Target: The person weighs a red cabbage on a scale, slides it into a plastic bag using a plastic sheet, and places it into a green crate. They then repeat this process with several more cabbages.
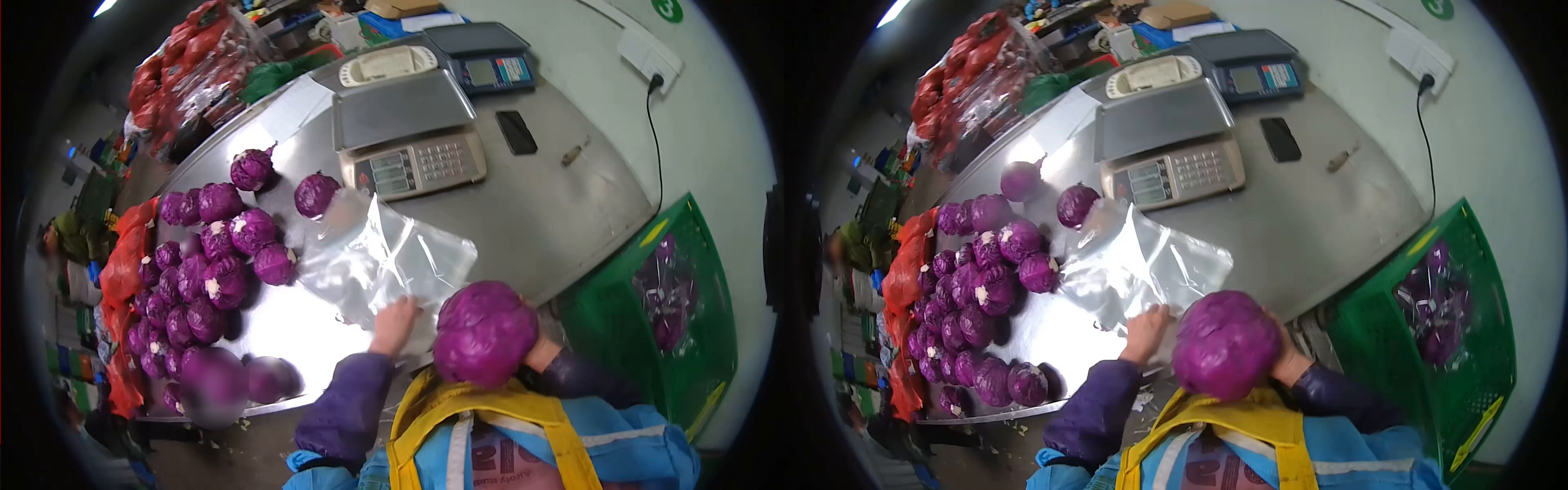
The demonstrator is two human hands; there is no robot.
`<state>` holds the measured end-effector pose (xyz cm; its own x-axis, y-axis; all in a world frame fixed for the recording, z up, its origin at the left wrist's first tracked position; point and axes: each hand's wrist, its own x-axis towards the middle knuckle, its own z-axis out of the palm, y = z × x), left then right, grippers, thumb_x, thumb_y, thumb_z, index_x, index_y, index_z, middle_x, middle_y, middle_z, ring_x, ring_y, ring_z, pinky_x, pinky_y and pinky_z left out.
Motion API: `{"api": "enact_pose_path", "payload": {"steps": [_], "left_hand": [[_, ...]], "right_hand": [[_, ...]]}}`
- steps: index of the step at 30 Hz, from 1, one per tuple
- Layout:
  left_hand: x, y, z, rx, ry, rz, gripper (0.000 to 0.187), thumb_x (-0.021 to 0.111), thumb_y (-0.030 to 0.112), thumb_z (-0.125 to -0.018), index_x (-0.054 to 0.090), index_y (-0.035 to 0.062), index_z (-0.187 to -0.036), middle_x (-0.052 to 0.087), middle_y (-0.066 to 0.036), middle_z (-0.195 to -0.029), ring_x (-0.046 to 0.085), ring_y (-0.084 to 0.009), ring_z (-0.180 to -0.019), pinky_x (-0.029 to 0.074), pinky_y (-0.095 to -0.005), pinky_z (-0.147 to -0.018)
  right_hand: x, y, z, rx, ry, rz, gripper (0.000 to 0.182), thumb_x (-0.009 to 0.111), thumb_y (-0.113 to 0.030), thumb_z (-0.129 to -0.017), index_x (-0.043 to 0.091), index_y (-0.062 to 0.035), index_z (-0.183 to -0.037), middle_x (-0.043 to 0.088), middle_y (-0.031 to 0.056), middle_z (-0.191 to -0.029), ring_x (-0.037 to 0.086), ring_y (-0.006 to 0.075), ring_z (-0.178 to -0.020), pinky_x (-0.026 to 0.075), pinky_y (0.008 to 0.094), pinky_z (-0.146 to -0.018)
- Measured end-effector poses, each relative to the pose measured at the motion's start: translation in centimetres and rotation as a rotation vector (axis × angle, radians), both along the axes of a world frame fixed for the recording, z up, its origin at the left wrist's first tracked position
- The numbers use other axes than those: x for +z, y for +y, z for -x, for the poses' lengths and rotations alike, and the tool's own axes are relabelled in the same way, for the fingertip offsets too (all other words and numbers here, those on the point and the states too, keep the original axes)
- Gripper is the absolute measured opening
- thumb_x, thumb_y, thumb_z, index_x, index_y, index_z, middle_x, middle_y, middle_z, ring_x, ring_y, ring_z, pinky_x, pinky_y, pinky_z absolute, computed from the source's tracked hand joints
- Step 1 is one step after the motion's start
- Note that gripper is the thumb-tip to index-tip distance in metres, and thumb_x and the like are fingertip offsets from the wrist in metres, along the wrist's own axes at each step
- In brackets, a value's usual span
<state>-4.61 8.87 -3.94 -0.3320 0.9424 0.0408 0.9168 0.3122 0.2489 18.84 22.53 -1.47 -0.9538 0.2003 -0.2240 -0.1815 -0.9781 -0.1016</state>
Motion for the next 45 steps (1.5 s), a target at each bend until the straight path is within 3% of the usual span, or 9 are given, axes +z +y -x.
{"api": "enact_pose_path", "payload": {"steps": [7, 9, 13, 18, 24, 29, 31, 38, 45], "left_hand": [[5.5, -0.5, 0.0, 0.087, -0.349, -0.403, 0.013, 0.05, 0.013, -0.086, 0.058, 0.005, -0.092, 0.058, -0.01, -0.079, 0.059, -0.0258, -0.061, 0.045, -0.037, -0.052], [7.4, -1.0, 0.3, 0.382, -0.959, -0.22, 0.019, 0.047, 0.013, -0.089, 0.06, 0.004, -0.099, 0.059, -0.01, -0.071, 0.058, -0.0204, -0.06, 0.044, -0.0331, -0.054], [8.4, -1.7, -0.4, 0.369, -0.858, -0.385, 0.02, 0.047, 0.012, -0.089, 0.061, 0.0001, -0.099, 0.064, -0.016, -0.078, 0.062, -0.0199, -0.07, 0.046, -0.0306, -0.065], [9.1, -2.3, 0.8, 0.398, -0.612, -0.379, 0.018, 0.052, 0.01, -0.086, 0.061, 0.0009, -0.098, 0.062, -0.02, -0.087, 0.061, -0.0364, -0.08, 0.047, -0.0366, -0.07], [6.2, -2.7, 2.9, 0.288, -0.755, -0.357, 0.018, 0.054, 0.01, -0.085, 0.064, 0.002, -0.099, 0.064, -0.017, -0.089, 0.064, -0.0261, -0.078, 0.048, -0.0337, -0.069], [9.9, -3.5, 3.1, 0.442, -1.049, -0.235, 0.022, 0.052, 0.012, -0.088, 0.063, 0.0021, -0.103, 0.066, -0.01, -0.079, 0.059, -0.0104, -0.072, 0.046, -0.0255, -0.065], [10.2, -3.7, 2.5, 0.179, -0.91, -0.317, 0.021, 0.053, 0.013, -0.087, 0.064, 0.0033, -0.103, 0.066, -0.012, -0.083, 0.062, -0.0145, -0.071, 0.048, -0.027, -0.064], [12.7, -2.0, 2.2, 0.104, -0.542, -0.542, 0.015, 0.058, 0.008, -0.082, 0.064, 0.0044, -0.095, 0.064, -0.014, -0.082, 0.063, -0.0284, -0.067, 0.049, -0.0326, -0.06], [13.6, -4.4, 2.5, 0.027, -0.497, -0.537, 0.016, 0.058, 0.006, -0.081, 0.063, 0.0072, -0.096, 0.063, -0.012, -0.077, 0.061, -0.0282, -0.062, 0.049, -0.0336, -0.056]], "right_hand": [[1.4, -1.2, 5.2, 0.04, -0.24, -0.075, 0.038, 0.043, -0.042, -0.091, 0.055, -0.0111, -0.109, 0.058, 0.0063, -0.109, 0.055, 0.0202, -0.098, 0.041, 0.0371, -0.093], [3.4, -2.0, 6.2, 0.043, -0.354, -0.122, 0.034, 0.048, -0.041, -0.088, 0.056, -0.0128, -0.106, 0.059, 0.0059, -0.106, 0.055, 0.0202, -0.098, 0.041, 0.0381, -0.093], [5.2, -2.9, 6.8, 0.037, -0.538, -0.203, 0.039, 0.051, -0.045, -0.085, 0.057, -0.0134, -0.108, 0.058, 0.006, -0.109, 0.053, 0.0211, -0.103, 0.039, 0.0414, -0.094], [4.9, -3.1, 6.9, 0.134, -0.542, -0.068, 0.044, 0.054, -0.047, -0.082, 0.056, -0.0132, -0.11, 0.056, 0.006, -0.114, 0.051, 0.0235, -0.106, 0.037, 0.0431, -0.096], [1.8, -3.6, 7.9, 0.166, -0.353, 0.022, 0.037, 0.053, -0.042, -0.085, 0.058, -0.0146, -0.111, 0.059, 0.0044, -0.111, 0.052, 0.0219, -0.106, 0.036, 0.044, -0.098], [2.3, -3.9, 7.9, 0.075, -0.45, -0.04, 0.042, 0.048, -0.045, -0.086, 0.056, -0.0137, -0.114, 0.057, 0.006, -0.115, 0.052, 0.0235, -0.108, 0.034, 0.0458, -0.099], [2.1, -3.9, 8.1, 0.066, -0.467, -0.116, 0.042, 0.049, -0.045, -0.086, 0.056, -0.0144, -0.114, 0.056, 0.0054, -0.117, 0.05, 0.0211, -0.111, 0.035, 0.0436, -0.1], [4.8, -5.6, 11.1, -0.008, -0.628, -0.203, 0.049, 0.04, -0.051, -0.087, 0.053, -0.0152, -0.119, 0.054, 0.0064, -0.12, 0.048, 0.0234, -0.114, 0.033, 0.0475, -0.101], [4.5, -6.6, 12.2, -0.009, -0.691, -0.227, 0.047, 0.044, -0.049, -0.086, 0.055, -0.0143, -0.116, 0.057, 0.0062, -0.117, 0.05, 0.024, -0.111, 0.033, 0.0455, -0.1]]}}
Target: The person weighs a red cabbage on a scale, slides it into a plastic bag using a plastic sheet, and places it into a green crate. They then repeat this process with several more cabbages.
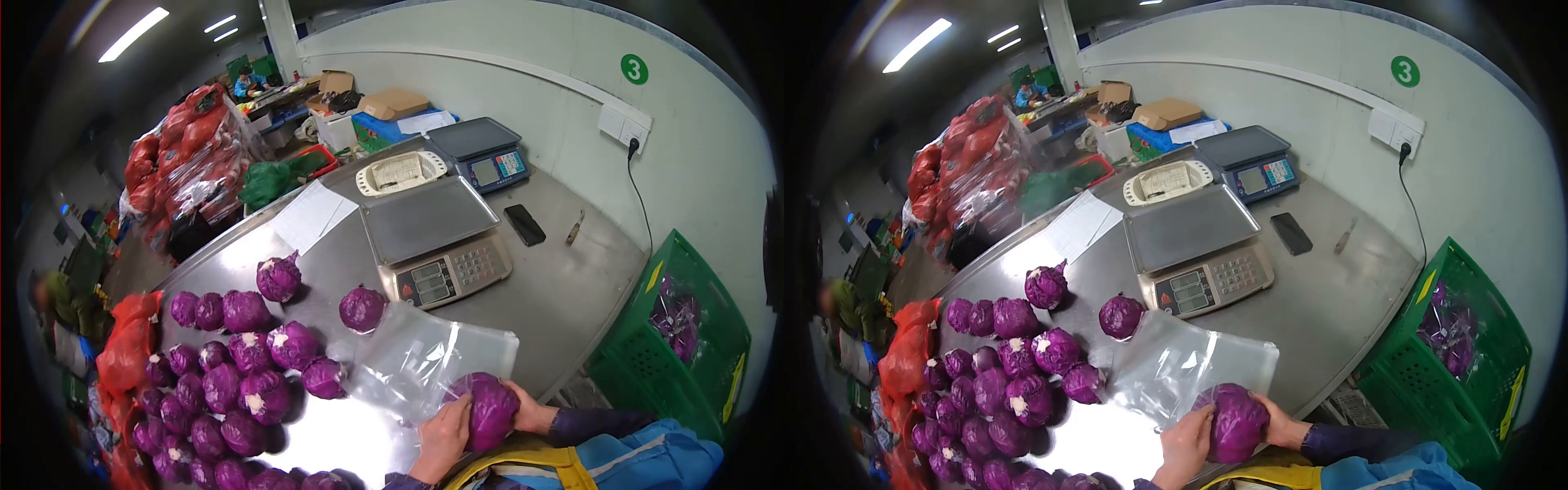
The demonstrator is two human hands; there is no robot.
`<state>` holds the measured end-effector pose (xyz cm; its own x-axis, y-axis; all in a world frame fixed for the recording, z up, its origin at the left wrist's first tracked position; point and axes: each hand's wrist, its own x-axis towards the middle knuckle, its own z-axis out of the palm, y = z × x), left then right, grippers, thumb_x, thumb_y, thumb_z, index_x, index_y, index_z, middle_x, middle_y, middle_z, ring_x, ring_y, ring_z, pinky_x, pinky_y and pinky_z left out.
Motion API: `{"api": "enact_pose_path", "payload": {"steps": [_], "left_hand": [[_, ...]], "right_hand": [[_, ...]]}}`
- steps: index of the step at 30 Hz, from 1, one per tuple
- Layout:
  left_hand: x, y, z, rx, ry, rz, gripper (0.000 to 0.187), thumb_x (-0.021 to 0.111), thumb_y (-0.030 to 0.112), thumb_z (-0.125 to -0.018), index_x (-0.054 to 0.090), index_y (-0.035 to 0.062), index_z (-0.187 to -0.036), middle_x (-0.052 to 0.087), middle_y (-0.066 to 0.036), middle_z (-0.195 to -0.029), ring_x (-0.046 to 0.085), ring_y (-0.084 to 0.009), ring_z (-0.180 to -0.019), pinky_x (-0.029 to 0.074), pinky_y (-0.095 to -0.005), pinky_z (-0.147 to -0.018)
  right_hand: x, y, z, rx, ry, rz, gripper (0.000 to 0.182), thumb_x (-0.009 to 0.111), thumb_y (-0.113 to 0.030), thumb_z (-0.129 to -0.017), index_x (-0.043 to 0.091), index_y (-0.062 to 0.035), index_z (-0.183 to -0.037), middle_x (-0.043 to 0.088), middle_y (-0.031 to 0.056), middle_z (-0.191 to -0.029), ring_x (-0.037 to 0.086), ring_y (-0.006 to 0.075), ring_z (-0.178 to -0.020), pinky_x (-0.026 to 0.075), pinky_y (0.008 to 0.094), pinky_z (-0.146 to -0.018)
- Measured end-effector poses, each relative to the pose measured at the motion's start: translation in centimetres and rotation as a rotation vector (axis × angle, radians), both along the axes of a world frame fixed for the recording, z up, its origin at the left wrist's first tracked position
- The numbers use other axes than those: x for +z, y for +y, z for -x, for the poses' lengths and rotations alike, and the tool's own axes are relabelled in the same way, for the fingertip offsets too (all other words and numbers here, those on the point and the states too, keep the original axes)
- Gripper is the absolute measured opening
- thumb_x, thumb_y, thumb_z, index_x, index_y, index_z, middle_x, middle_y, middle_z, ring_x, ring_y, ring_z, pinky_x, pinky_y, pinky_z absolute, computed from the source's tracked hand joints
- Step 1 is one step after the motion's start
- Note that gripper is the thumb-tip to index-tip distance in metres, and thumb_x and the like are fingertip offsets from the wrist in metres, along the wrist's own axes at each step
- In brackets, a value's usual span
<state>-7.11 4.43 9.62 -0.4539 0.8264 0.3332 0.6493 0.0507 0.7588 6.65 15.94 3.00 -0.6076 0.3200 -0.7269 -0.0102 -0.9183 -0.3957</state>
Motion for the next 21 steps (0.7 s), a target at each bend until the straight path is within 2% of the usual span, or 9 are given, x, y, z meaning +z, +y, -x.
{"api": "enact_pose_path", "payload": {"steps": [4, 6, 7, 8, 12, 14, 17, 20, 21], "left_hand": [[-3.9, -2.2, 2.9, 0.167, -0.133, -0.093, 0.015, 0.057, 0.005, -0.082, 0.063, 0.0063, -0.096, 0.062, -0.012, -0.072, 0.061, -0.0255, -0.059, 0.047, -0.0325, -0.054], [-5.9, -3.6, 5.0, 0.304, -0.17, 0.093, 0.015, 0.055, 0.006, -0.084, 0.063, 0.0051, -0.096, 0.062, -0.013, -0.069, 0.06, -0.0225, -0.055, 0.045, -0.0302, -0.052], [-8.8, -4.0, 5.5, 0.288, 0.0, 0.057, 0.016, 0.053, 0.008, -0.086, 0.063, 0.004, -0.097, 0.062, -0.012, -0.069, 0.059, -0.0201, -0.056, 0.044, -0.0301, -0.053], [-9.0, -4.5, 5.5, 0.272, -0.427, 0.163, 0.017, 0.051, 0.013, -0.087, 0.063, 0.0051, -0.096, 0.063, -0.017, -0.078, 0.062, -0.0305, -0.068, 0.047, -0.0353, -0.061], [-12.3, -6.0, 6.3, 0.247, -0.423, 0.121, 0.019, 0.051, 0.016, -0.087, 0.062, 0.0067, -0.1, 0.063, -0.017, -0.089, 0.061, -0.033, -0.079, 0.048, -0.0373, -0.069], [-14.2, -6.0, 6.3, 0.244, -0.405, 0.114, 0.023, 0.048, 0.02, -0.088, 0.061, 0.0073, -0.102, 0.062, -0.017, -0.092, 0.061, -0.0331, -0.083, 0.047, -0.0384, -0.072], [-13.9, -5.2, 5.1, 0.225, -0.449, 0.126, 0.028, 0.048, 0.027, -0.088, 0.061, 0.007, -0.103, 0.062, -0.018, -0.094, 0.059, -0.0353, -0.087, 0.045, -0.0391, -0.077], [-14.3, -4.7, 3.8, -0.012, -0.663, -0.034, 0.037, 0.05, 0.034, -0.085, 0.058, 0.0072, -0.109, 0.059, -0.017, -0.106, 0.055, -0.0324, -0.099, 0.042, -0.0378, -0.086], [-14.2, -4.7, 3.2, -0.094, -0.718, 0.009, 0.037, 0.051, 0.034, -0.085, 0.057, 0.0075, -0.111, 0.059, -0.016, -0.107, 0.055, -0.0316, -0.1, 0.041, -0.0374, -0.088]], "right_hand": [[-0.8, -0.9, 1.1, 0.094, -0.074, 0.032, 0.045, 0.052, -0.044, -0.083, 0.056, -0.0122, -0.114, 0.058, 0.0069, -0.114, 0.051, 0.0237, -0.109, 0.034, 0.0451, -0.099], [-1.7, -1.6, 2.0, 0.239, -0.113, 0.113, 0.045, 0.053, -0.043, -0.082, 0.055, -0.0112, -0.114, 0.059, 0.0072, -0.113, 0.051, 0.0231, -0.109, 0.035, 0.0441, -0.099], [-2.2, -2.0, 2.4, 0.283, -0.118, 0.115, 0.045, 0.053, -0.043, -0.082, 0.055, -0.0112, -0.114, 0.059, 0.0072, -0.113, 0.051, 0.0231, -0.109, 0.035, 0.0441, -0.099], [-2.8, -2.4, 2.6, 0.271, -0.118, 0.107, 0.04, 0.053, -0.04, -0.083, 0.057, -0.0113, -0.112, 0.059, 0.0064, -0.11, 0.053, 0.0215, -0.105, 0.037, 0.0418, -0.097], [-6.2, -1.7, 2.9, 0.291, 0.03, 0.192, 0.029, 0.051, -0.029, -0.086, 0.058, -0.007, -0.103, 0.063, 0.0057, -0.098, 0.059, 0.0177, -0.091, 0.045, 0.0357, -0.089], [-5.1, -1.6, 3.7, 0.527, 0.088, -0.206, 0.032, 0.046, -0.031, -0.087, 0.058, -0.0064, -0.104, 0.063, 0.0075, -0.099, 0.059, 0.02, -0.092, 0.045, 0.0362, -0.089], [-2.0, -1.3, 5.2, 0.569, 0.124, -0.432, 0.041, 0.041, -0.037, -0.087, 0.056, -0.0058, -0.108, 0.061, 0.0105, -0.105, 0.058, 0.0251, -0.095, 0.044, 0.0387, -0.09], [-1.9, 0.0, 5.6, 0.454, 0.203, -0.303, 0.042, 0.041, -0.038, -0.087, 0.056, -0.0059, -0.108, 0.061, 0.0112, -0.105, 0.058, 0.0254, -0.095, 0.044, 0.0399, -0.09], [-1.6, 0.0, 5.8, 0.331, 0.151, -0.049, 0.041, 0.04, -0.038, -0.087, 0.057, -0.0067, -0.107, 0.062, 0.0103, -0.103, 0.058, 0.0252, -0.095, 0.044, 0.0405, -0.089]]}}
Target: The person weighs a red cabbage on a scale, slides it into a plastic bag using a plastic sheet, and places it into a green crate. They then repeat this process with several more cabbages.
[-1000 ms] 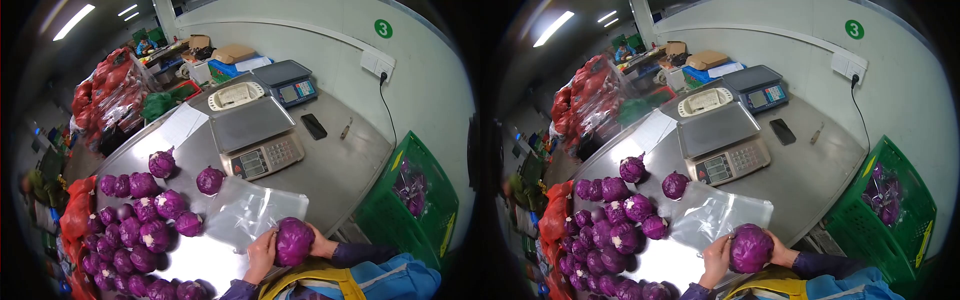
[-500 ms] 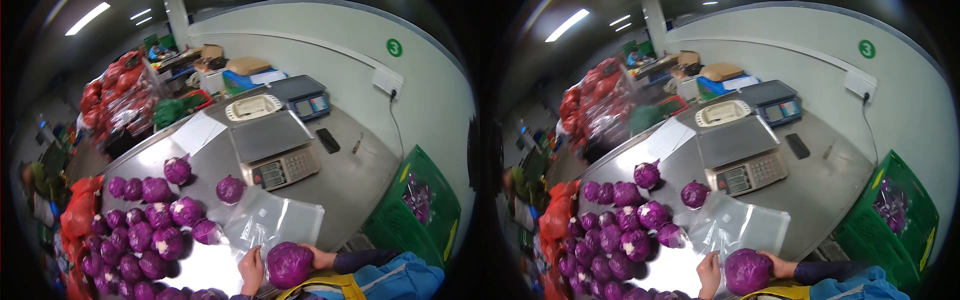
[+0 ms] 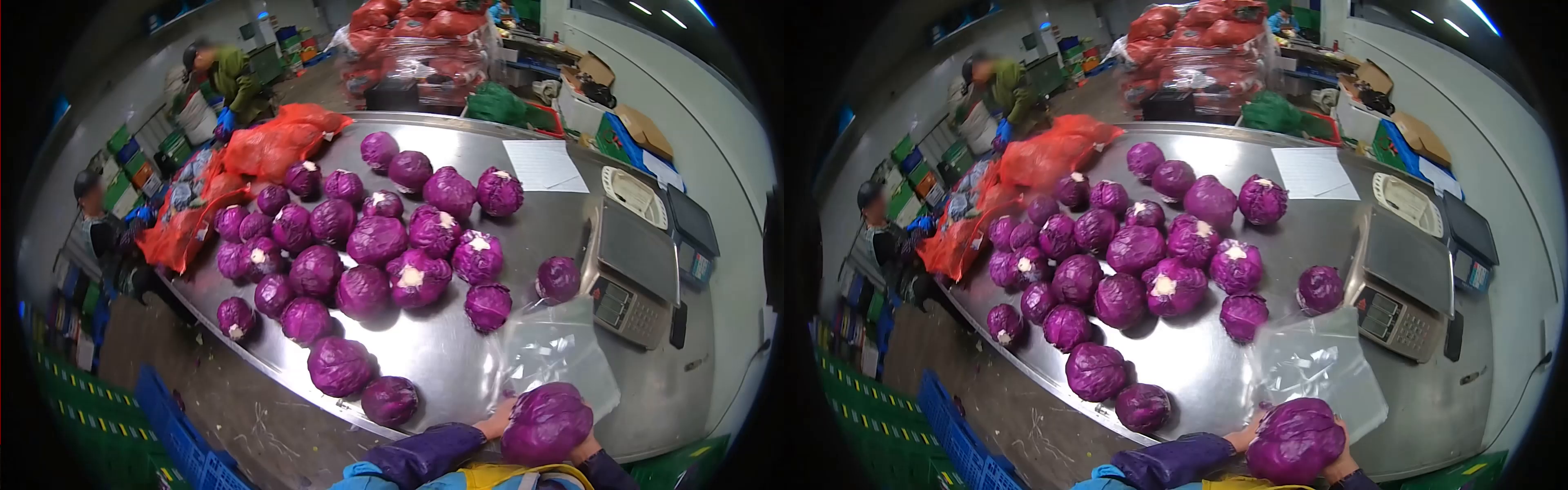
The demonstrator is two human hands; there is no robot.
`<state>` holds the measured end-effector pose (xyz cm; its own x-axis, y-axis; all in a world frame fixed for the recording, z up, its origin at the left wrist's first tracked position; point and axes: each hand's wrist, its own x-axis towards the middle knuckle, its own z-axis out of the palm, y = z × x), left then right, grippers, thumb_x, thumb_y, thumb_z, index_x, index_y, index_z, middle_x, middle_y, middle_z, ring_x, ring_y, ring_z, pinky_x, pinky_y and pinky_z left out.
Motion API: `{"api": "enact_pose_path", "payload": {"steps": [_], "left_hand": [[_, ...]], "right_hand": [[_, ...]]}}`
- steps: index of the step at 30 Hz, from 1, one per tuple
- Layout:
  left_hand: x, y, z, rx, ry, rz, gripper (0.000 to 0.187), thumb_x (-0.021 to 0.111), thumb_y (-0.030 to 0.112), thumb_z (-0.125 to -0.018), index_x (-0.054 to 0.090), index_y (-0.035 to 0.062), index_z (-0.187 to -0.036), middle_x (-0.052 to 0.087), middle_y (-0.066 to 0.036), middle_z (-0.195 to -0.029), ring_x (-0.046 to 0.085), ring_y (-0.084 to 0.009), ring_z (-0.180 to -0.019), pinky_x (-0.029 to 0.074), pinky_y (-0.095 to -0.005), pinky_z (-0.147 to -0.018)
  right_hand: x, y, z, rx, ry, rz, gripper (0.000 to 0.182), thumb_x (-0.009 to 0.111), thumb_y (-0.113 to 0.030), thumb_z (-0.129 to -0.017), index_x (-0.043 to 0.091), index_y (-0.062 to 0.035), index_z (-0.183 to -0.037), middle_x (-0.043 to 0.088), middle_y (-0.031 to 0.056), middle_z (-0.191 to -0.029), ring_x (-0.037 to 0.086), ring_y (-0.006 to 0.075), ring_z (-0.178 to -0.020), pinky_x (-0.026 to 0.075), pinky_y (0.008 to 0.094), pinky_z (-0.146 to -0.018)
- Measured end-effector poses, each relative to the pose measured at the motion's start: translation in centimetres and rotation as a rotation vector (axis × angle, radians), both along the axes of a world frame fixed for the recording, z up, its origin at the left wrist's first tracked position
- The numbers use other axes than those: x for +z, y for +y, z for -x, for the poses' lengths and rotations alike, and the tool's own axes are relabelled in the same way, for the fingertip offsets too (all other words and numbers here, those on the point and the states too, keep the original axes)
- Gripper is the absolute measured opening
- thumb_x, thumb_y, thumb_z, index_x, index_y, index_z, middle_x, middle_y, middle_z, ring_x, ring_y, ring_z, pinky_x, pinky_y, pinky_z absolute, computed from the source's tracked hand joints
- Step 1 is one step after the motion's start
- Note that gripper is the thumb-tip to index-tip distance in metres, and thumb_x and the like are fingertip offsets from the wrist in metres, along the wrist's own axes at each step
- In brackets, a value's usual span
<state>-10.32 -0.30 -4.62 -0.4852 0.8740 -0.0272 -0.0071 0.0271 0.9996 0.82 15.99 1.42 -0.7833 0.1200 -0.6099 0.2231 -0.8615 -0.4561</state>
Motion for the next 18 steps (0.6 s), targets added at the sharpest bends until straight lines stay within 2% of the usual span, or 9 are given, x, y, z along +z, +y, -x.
{"api": "enact_pose_path", "payload": {"steps": [3, 6, 7, 9, 12, 18], "left_hand": [[1.1, -0.5, -2.5, -0.287, -0.102, 0.055, 0.041, 0.051, 0.035, -0.085, 0.055, 0.0083, -0.115, 0.057, -0.014, -0.111, 0.052, -0.0292, -0.105, 0.039, -0.0363, -0.091], [3.7, -1.7, -3.9, -0.439, -0.117, 0.067, 0.044, 0.052, 0.036, -0.085, 0.053, 0.0091, -0.12, 0.056, -0.012, -0.115, 0.05, -0.0268, -0.11, 0.037, -0.0352, -0.095], [5.5, -1.9, -3.5, -0.44, -0.119, 0.065, 0.044, 0.052, 0.036, -0.085, 0.053, 0.0091, -0.12, 0.056, -0.012, -0.115, 0.05, -0.0268, -0.11, 0.037, -0.0352, -0.095], [8.9, -2.1, -1.5, -0.579, -0.222, 0.122, 0.049, 0.05, 0.037, -0.086, 0.046, 0.0081, -0.126, 0.05, -0.015, -0.123, 0.044, -0.0278, -0.117, 0.032, -0.0354, -0.101], [6.3, -1.5, -1.5, -0.573, -0.182, 0.129, 0.05, 0.05, 0.036, -0.086, 0.044, 0.0077, -0.127, 0.048, -0.016, -0.125, 0.041, -0.0283, -0.119, 0.03, -0.0356, -0.102], [-0.6, 0.2, -3.8, -0.438, 0.063, 0.16, 0.053, 0.05, 0.035, -0.086, 0.04, 0.0069, -0.13, 0.044, -0.018, -0.128, 0.037, -0.0292, -0.123, 0.026, -0.036, -0.104]], "right_hand": [[0.0, 0.5, -0.1, -0.079, -0.034, 0.014, 0.041, 0.04, -0.038, -0.087, 0.057, -0.0068, -0.106, 0.062, 0.0101, -0.102, 0.058, 0.0251, -0.095, 0.044, 0.0405, -0.089], [-0.1, 0.5, 0.3, -0.095, -0.049, 0.004, 0.04, 0.04, -0.038, -0.087, 0.057, -0.0069, -0.106, 0.062, 0.0098, -0.102, 0.058, 0.025, -0.095, 0.044, 0.0405, -0.089], [-0.2, 0.4, 0.7, -0.09, -0.051, -0.002, 0.04, 0.04, -0.038, -0.087, 0.057, -0.0069, -0.106, 0.062, 0.0098, -0.102, 0.058, 0.025, -0.095, 0.044, 0.0405, -0.089], [-0.3, 0.1, 1.6, -0.081, -0.056, -0.003, 0.04, 0.04, -0.038, -0.087, 0.057, -0.007, -0.106, 0.062, 0.0096, -0.101, 0.058, 0.0249, -0.095, 0.044, 0.0405, -0.089], [-0.6, -0.7, 3.2, -0.047, -0.066, 0.006, 0.04, 0.04, -0.038, -0.087, 0.057, -0.007, -0.105, 0.062, 0.0094, -0.101, 0.058, 0.0248, -0.095, 0.044, 0.0406, -0.089], [-0.4, -2.9, 6.2, 0.061, -0.084, 0.049, 0.039, 0.04, -0.038, -0.086, 0.056, -0.0085, -0.106, 0.061, 0.008, -0.102, 0.057, 0.024, -0.096, 0.044, 0.0405, -0.089]]}}
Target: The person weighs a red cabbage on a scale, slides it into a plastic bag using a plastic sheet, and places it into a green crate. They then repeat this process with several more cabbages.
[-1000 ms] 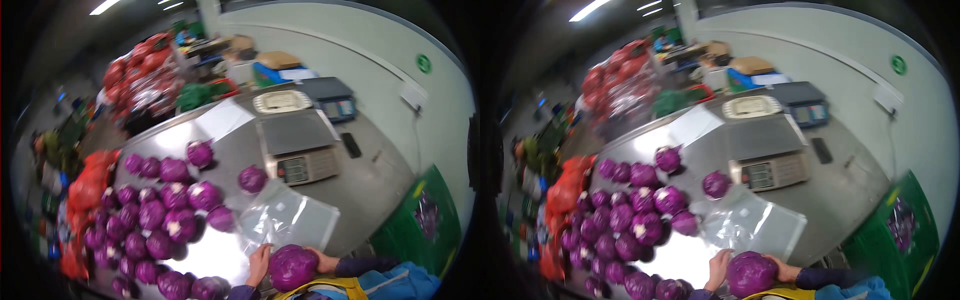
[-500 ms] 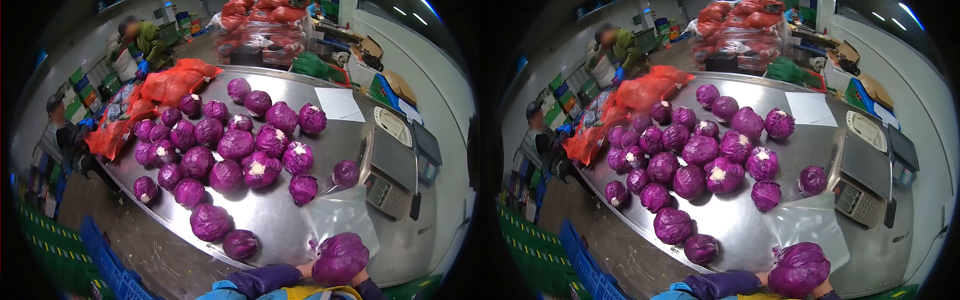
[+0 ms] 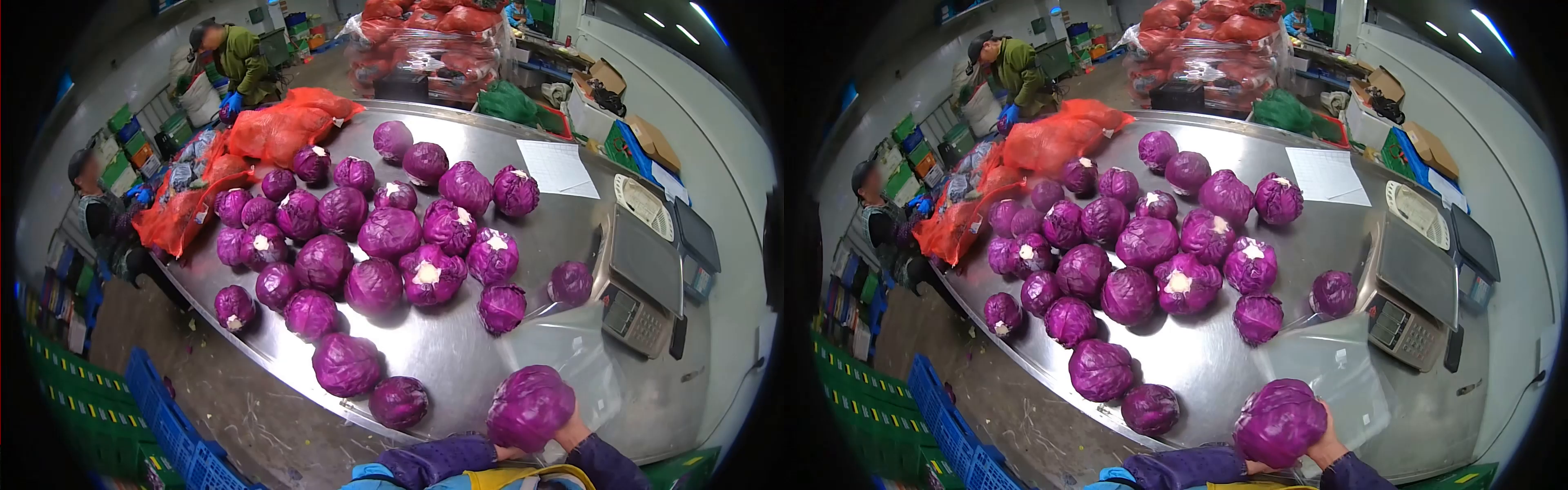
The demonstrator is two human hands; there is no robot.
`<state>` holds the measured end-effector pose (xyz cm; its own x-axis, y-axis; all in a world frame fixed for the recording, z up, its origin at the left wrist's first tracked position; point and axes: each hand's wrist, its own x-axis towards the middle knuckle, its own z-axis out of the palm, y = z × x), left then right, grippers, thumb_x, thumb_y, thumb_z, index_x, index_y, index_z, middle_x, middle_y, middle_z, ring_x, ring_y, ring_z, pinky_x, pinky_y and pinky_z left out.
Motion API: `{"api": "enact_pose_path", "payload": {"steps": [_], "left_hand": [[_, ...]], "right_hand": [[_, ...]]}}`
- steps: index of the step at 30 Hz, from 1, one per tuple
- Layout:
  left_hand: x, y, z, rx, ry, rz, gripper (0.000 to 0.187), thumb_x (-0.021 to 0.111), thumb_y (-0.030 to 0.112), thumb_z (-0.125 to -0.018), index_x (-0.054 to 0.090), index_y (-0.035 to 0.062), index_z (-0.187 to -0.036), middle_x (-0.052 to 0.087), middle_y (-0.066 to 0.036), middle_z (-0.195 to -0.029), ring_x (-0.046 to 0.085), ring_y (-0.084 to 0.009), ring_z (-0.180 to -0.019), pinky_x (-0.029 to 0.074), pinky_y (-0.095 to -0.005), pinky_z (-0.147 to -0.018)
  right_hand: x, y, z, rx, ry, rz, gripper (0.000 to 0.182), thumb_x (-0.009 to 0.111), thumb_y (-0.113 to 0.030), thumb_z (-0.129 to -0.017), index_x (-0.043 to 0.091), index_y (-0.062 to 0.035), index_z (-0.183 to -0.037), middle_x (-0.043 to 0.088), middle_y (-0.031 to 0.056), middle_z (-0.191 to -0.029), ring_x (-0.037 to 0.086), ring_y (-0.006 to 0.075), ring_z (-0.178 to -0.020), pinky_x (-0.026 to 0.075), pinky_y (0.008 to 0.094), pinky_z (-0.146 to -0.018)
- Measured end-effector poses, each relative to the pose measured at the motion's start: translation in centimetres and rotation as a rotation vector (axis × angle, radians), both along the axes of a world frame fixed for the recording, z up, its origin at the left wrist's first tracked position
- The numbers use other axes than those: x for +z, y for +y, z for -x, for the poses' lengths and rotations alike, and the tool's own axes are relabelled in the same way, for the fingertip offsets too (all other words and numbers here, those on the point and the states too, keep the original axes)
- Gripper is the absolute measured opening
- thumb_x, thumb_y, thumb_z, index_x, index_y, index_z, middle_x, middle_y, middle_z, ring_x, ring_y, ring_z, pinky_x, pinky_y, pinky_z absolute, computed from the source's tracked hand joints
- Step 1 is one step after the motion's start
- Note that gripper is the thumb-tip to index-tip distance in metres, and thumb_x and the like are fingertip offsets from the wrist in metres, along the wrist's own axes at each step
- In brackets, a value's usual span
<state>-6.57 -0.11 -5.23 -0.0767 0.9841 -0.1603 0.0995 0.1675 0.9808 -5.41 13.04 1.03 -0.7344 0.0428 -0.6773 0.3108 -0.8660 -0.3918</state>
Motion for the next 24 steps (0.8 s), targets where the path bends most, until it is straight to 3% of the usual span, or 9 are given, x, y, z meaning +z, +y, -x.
{"api": "enact_pose_path", "payload": {"steps": [5, 7, 9, 11, 13, 14, 17, 19, 24], "left_hand": [[0.1, 0.7, -0.3, -0.007, 0.14, -0.006, 0.062, 0.054, 0.032, -0.082, 0.031, 0.0047, -0.133, 0.035, -0.022, -0.133, 0.029, -0.032, -0.128, 0.02, -0.0381, -0.107], [-0.6, 0.8, -0.5, 0.026, 0.511, -0.144, 0.067, 0.052, 0.04, -0.081, 0.031, 0.0033, -0.133, 0.034, -0.017, -0.136, 0.028, -0.0322, -0.129, 0.021, -0.0435, -0.107], [0.9, 0.1, 0.1, 0.008, 0.557, -0.097, 0.069, 0.054, 0.039, -0.08, 0.03, 0.0032, -0.133, 0.031, -0.017, -0.138, 0.026, -0.0327, -0.13, 0.019, -0.045, -0.107], [0.9, 0.0, 0.2, -0.012, 0.608, -0.049, 0.071, 0.055, 0.039, -0.078, 0.029, 0.0031, -0.134, 0.028, -0.018, -0.139, 0.024, -0.0332, -0.13, 0.018, -0.0465, -0.107], [0.0, 0.1, -0.2, 0.146, 0.587, -0.148, 0.074, 0.062, 0.034, -0.072, 0.033, 0.0026, -0.132, 0.032, -0.021, -0.135, 0.027, -0.0349, -0.128, 0.019, -0.0424, -0.107], [0.0, -0.1, -0.2, 0.233, 0.717, -0.227, 0.071, 0.06, 0.038, -0.074, 0.036, 0.0042, -0.131, 0.032, -0.021, -0.135, 0.025, -0.033, -0.129, 0.017, -0.0466, -0.107], [0.2, -0.1, -0.1, 0.221, 0.682, -0.201, 0.069, 0.059, 0.039, -0.075, 0.037, 0.0047, -0.131, 0.032, -0.021, -0.135, 0.025, -0.0334, -0.13, 0.017, -0.048, -0.106], [0.0, 0.1, 0.0, 0.209, 0.656, -0.162, 0.069, 0.059, 0.04, -0.075, 0.037, 0.005, -0.13, 0.032, -0.02, -0.136, 0.024, -0.0337, -0.13, 0.017, -0.0489, -0.106], [-0.7, 0.9, -0.5, 0.223, 0.614, -0.089, 0.067, 0.057, 0.042, -0.077, 0.039, 0.0057, -0.13, 0.032, -0.019, -0.136, 0.024, -0.0343, -0.13, 0.016, -0.0512, -0.106]], "right_hand": [[-1.5, -1.5, 2.1, 0.117, 0.039, -0.102, 0.042, 0.039, -0.04, -0.088, 0.054, -0.0078, -0.11, 0.059, 0.0083, -0.107, 0.056, 0.022, -0.097, 0.046, 0.0394, -0.087], [0.5, -2.6, 3.1, 0.344, -0.121, -0.407, 0.034, 0.044, -0.033, -0.088, 0.055, -0.0086, -0.109, 0.058, 0.0072, -0.107, 0.057, 0.0191, -0.095, 0.051, 0.0353, -0.077], [2.8, -3.9, 4.2, 0.438, -0.041, -0.479, 0.031, 0.048, -0.024, -0.088, 0.051, -0.0067, -0.113, 0.057, 0.0056, -0.103, 0.058, 0.0142, -0.089, 0.052, 0.0276, -0.066], [4.6, -5.1, 5.1, 0.843, 0.05, -0.94, 0.034, 0.048, -0.019, -0.089, 0.046, -0.0048, -0.12, 0.056, 0.0044, -0.102, 0.056, 0.0107, -0.083, 0.05, 0.0223, -0.061], [3.5, -5.8, 5.0, 0.866, 0.143, -1.001, 0.039, 0.051, -0.017, -0.088, 0.042, -0.0047, -0.124, 0.054, 0.004, -0.102, 0.054, 0.0079, -0.079, 0.047, 0.0189, -0.057], [3.3, -6.3, 5.0, 0.847, 0.233, -1.097, 0.039, 0.051, -0.016, -0.088, 0.042, -0.005, -0.124, 0.053, 0.0042, -0.104, 0.054, 0.0079, -0.08, 0.047, 0.019, -0.057], [1.5, -6.6, 4.2, 0.789, 0.323, -1.158, 0.044, 0.055, -0.014, -0.085, 0.04, -0.0047, -0.125, 0.052, 0.0054, -0.106, 0.055, 0.0088, -0.078, 0.047, 0.0196, -0.058], [0.8, -6.5, 3.5, 0.678, 0.65, -1.692, 0.05, 0.057, -0.01, -0.082, 0.036, -0.0035, -0.127, 0.051, 0.0074, -0.106, 0.055, 0.0102, -0.074, 0.047, 0.0214, -0.063], [0.1, -3.8, -0.2, 0.584, 0.303, -1.387, 0.053, 0.058, -0.004, -0.078, 0.035, -0.0027, -0.126, 0.049, 0.0084, -0.106, 0.056, 0.0113, -0.071, 0.046, 0.0241, -0.07]]}}
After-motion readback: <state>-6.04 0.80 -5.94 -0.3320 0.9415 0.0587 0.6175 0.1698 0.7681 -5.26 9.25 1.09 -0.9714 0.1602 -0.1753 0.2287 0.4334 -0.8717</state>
